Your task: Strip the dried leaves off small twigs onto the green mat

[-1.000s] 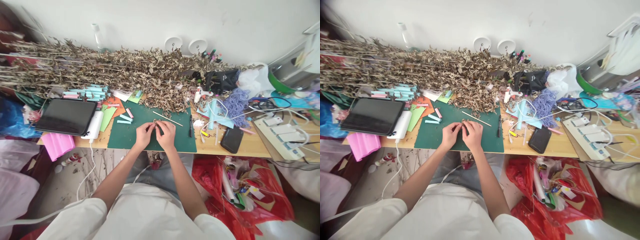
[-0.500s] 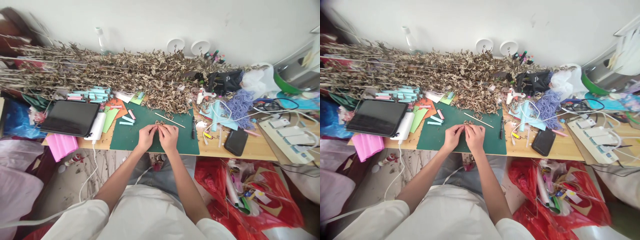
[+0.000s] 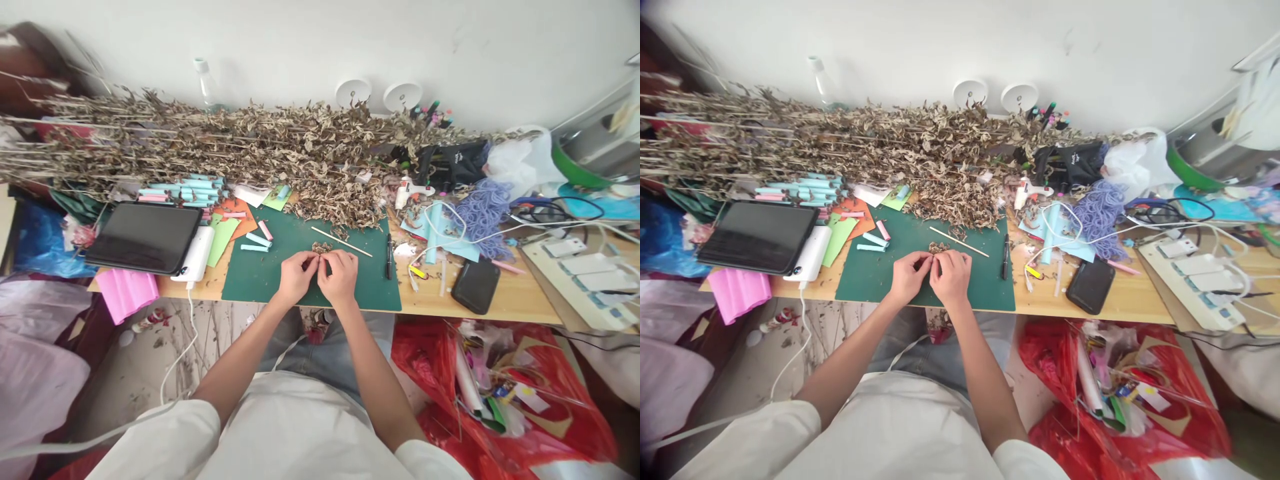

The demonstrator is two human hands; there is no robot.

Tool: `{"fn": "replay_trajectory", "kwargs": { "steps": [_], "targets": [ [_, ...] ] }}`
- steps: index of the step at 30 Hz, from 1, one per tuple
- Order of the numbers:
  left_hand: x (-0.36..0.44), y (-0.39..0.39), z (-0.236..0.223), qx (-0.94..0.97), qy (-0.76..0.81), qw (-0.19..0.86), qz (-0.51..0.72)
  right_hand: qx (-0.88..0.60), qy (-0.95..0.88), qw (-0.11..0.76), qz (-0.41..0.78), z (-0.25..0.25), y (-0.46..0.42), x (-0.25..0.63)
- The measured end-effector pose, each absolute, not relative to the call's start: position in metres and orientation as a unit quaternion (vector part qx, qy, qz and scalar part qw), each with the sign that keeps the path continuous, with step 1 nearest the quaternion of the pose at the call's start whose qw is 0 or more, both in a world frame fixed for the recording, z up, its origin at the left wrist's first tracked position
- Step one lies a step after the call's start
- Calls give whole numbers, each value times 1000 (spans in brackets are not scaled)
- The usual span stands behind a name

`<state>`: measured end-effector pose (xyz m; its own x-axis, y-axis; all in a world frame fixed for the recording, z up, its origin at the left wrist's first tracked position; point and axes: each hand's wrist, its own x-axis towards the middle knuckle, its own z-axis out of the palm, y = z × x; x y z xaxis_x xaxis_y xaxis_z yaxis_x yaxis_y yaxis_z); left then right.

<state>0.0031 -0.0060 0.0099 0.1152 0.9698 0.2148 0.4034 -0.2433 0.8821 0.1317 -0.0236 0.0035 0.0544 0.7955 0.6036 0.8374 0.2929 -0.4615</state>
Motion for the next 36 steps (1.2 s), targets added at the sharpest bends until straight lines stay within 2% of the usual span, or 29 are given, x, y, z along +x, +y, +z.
{"fn": "replay_trajectory", "kwargs": {
  "steps": [11,23,36],
  "targets": [
    [2,-5,7,624,511,368,462,-613,-639,465,-26,-5,-18,135],
    [1,-4,7,591,533,392,462,-562,-691,455,9,0,-19,136],
    [2,-5,7,661,523,311,439,-571,-697,433,-12,1,-20,134]
  ]
}}
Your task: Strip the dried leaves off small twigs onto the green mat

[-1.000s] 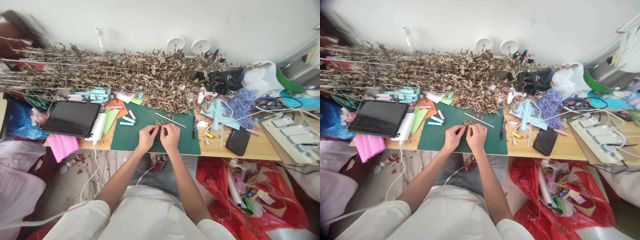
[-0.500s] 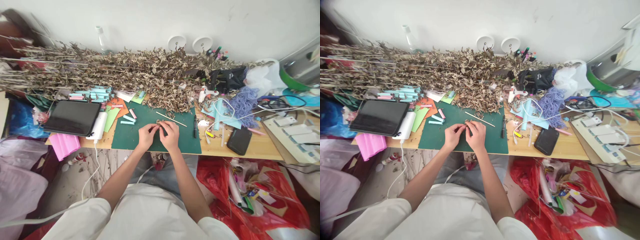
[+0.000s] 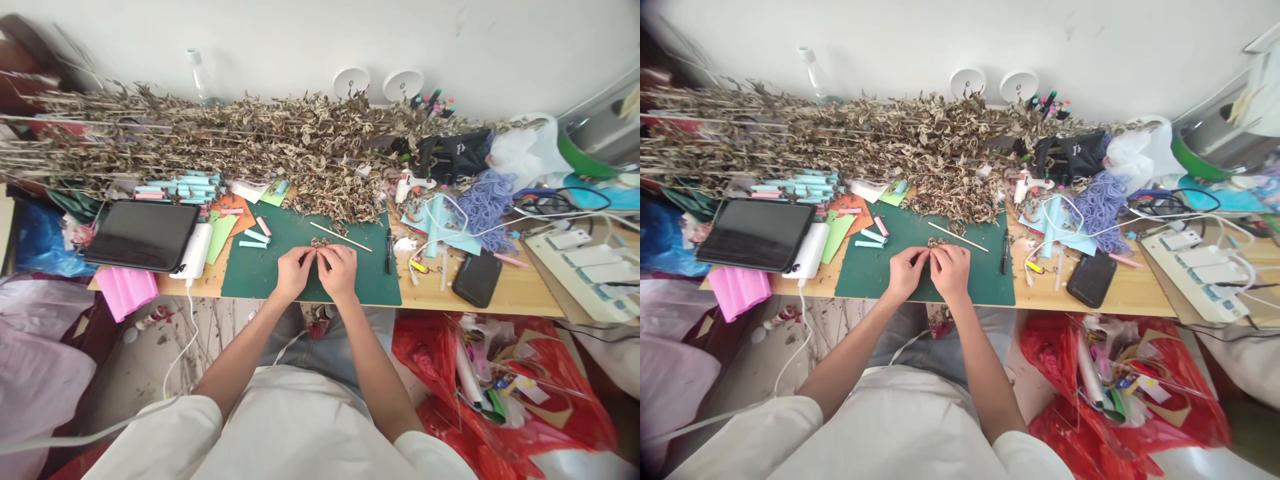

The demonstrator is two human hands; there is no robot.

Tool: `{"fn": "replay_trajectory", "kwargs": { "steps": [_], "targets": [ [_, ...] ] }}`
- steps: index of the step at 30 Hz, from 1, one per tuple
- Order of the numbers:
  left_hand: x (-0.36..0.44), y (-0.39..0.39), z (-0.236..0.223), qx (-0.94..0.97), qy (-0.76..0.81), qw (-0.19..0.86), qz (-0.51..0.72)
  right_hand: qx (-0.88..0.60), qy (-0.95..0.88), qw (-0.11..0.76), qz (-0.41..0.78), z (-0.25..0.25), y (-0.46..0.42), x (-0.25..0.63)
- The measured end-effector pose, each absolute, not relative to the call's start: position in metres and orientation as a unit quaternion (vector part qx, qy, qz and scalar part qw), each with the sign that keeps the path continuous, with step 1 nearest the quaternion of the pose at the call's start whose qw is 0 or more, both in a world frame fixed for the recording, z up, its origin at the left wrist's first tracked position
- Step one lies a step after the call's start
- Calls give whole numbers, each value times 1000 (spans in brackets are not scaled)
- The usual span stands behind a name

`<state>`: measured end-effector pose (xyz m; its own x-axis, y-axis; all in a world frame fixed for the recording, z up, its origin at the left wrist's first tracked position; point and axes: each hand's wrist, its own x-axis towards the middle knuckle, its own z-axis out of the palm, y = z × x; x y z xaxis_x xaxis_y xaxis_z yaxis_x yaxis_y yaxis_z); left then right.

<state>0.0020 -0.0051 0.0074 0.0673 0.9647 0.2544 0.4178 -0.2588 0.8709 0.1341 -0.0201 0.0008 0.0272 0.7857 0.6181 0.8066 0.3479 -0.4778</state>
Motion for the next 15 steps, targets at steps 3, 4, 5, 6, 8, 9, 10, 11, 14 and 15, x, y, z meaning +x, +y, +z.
{"fn": "replay_trajectory", "kwargs": {
  "steps": [3,4,5,6,8,9,10,11,14,15],
  "targets": [
    [3,-6,9,672,529,302,422,-581,-690,430,-16,3,-21,134],
    [3,-6,9,673,526,303,422,-586,-686,431,-16,3,-21,134],
    [3,-6,10,670,523,309,427,-591,-680,433,-16,3,-21,134],
    [3,-6,10,662,521,318,435,-596,-674,437,-17,2,-20,134],
    [3,-6,10,635,523,346,451,-606,-658,446,-25,1,-19,135],
    [3,-6,10,621,528,358,456,-612,-650,450,-28,0,-19,136],
    [3,-6,11,609,533,366,459,-617,-642,454,-30,-1,-18,136],
    [3,-5,11,602,538,370,460,-622,-636,456,-28,-1,-18,136],
    [3,-5,11,594,549,367,459,-629,-630,456,-19,-3,-17,136],
    [3,-5,11,593,551,366,460,-628,-632,453,-18,-3,-17,137]
  ]
}}
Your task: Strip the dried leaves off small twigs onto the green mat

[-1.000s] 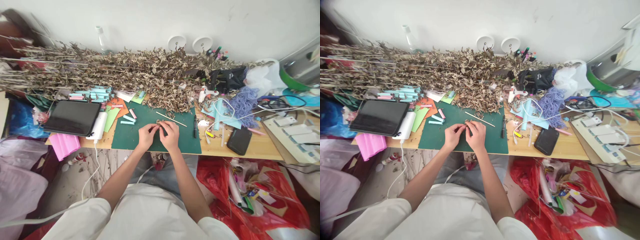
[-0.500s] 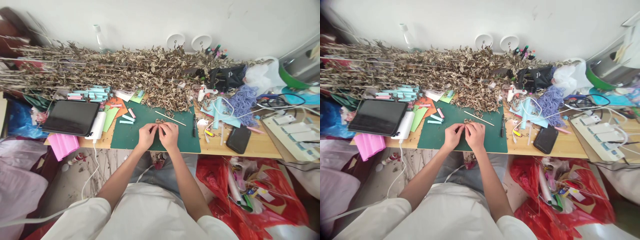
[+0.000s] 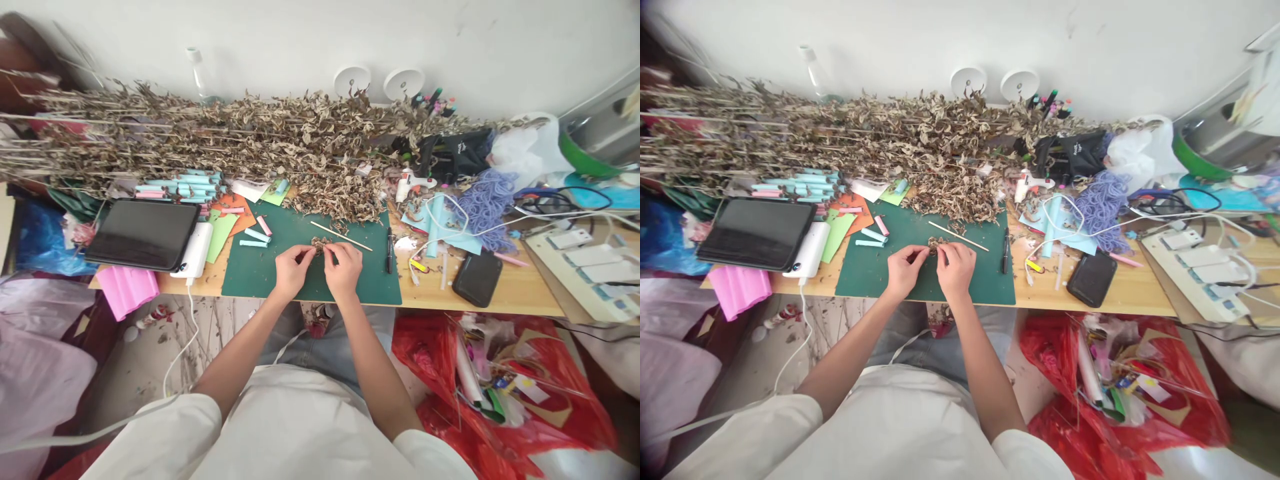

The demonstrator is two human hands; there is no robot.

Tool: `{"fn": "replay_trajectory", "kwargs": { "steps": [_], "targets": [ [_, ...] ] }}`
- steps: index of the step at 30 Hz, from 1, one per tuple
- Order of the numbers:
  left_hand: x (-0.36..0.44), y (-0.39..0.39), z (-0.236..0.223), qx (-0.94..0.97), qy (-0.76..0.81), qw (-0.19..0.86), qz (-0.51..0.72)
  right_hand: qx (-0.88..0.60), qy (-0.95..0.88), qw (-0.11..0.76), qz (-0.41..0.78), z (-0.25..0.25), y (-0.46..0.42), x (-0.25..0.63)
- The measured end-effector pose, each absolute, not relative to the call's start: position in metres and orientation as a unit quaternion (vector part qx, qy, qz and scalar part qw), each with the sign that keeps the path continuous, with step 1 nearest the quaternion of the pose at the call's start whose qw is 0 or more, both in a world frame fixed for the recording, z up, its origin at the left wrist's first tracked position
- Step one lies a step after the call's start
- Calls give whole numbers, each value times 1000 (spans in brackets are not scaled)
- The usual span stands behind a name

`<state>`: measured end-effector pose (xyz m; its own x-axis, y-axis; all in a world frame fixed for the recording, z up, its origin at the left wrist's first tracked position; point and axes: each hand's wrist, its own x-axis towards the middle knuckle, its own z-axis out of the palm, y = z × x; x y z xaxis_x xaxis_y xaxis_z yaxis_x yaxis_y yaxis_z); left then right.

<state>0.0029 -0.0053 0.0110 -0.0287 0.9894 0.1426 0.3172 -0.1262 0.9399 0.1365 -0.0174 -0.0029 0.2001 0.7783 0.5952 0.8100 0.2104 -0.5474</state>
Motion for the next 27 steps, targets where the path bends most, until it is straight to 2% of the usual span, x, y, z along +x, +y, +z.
{"fn": "replay_trajectory", "kwargs": {
  "steps": [9,21,27],
  "targets": [
    [2,-3,8,599,536,375,460,-585,-682,439,7,2,-19,136],
    [2,-4,10,667,528,321,417,-590,-695,410,20,4,-22,134],
    [2,-5,10,644,540,322,436,-616,-653,440,-7,4,-21,135]
  ]
}}
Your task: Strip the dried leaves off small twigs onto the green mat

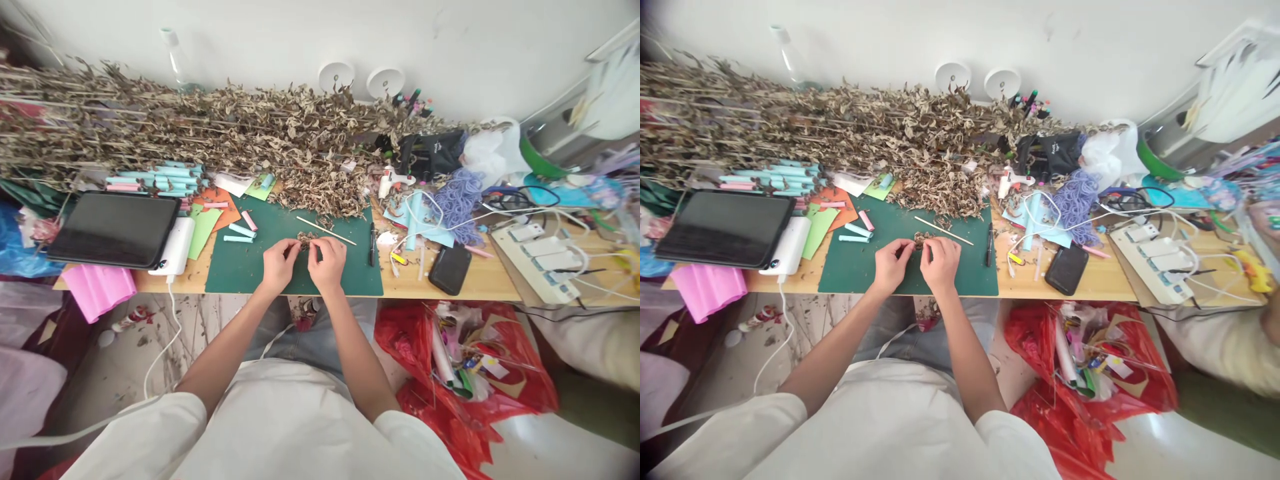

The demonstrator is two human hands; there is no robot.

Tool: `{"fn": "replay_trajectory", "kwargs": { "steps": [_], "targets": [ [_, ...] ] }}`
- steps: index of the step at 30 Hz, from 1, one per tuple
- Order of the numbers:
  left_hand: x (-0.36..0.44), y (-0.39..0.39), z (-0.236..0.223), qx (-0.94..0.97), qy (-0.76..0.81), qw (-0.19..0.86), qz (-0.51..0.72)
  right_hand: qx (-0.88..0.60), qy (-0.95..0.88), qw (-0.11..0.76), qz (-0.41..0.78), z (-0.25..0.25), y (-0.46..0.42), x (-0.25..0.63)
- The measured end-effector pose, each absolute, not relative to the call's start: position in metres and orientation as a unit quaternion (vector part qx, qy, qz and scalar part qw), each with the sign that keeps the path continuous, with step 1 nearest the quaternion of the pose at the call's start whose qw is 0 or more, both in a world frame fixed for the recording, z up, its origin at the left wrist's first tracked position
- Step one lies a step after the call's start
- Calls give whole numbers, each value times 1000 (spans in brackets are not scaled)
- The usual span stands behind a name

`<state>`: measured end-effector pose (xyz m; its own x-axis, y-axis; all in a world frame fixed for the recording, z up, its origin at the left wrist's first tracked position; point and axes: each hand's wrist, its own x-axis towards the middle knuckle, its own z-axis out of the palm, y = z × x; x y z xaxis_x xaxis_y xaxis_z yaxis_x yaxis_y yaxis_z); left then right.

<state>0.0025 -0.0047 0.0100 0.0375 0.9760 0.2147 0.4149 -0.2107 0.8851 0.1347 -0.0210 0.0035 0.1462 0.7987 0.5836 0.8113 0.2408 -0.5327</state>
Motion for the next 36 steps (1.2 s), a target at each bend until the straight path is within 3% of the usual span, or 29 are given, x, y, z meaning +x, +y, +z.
{"fn": "replay_trajectory", "kwargs": {
  "steps": [15,22,30,36],
  "targets": [
    [3,1,16,661,521,315,438,-620,-623,476,43,-5,-16,140],
    [-13,7,21,732,518,243,371,-598,-626,496,69,4,-16,137],
    [-16,14,18,790,519,164,283,-605,-657,444,76,1,-13,136],
    [-19,17,14,790,525,146,282,-624,-666,400,82,2,-14,136]
  ]
}}
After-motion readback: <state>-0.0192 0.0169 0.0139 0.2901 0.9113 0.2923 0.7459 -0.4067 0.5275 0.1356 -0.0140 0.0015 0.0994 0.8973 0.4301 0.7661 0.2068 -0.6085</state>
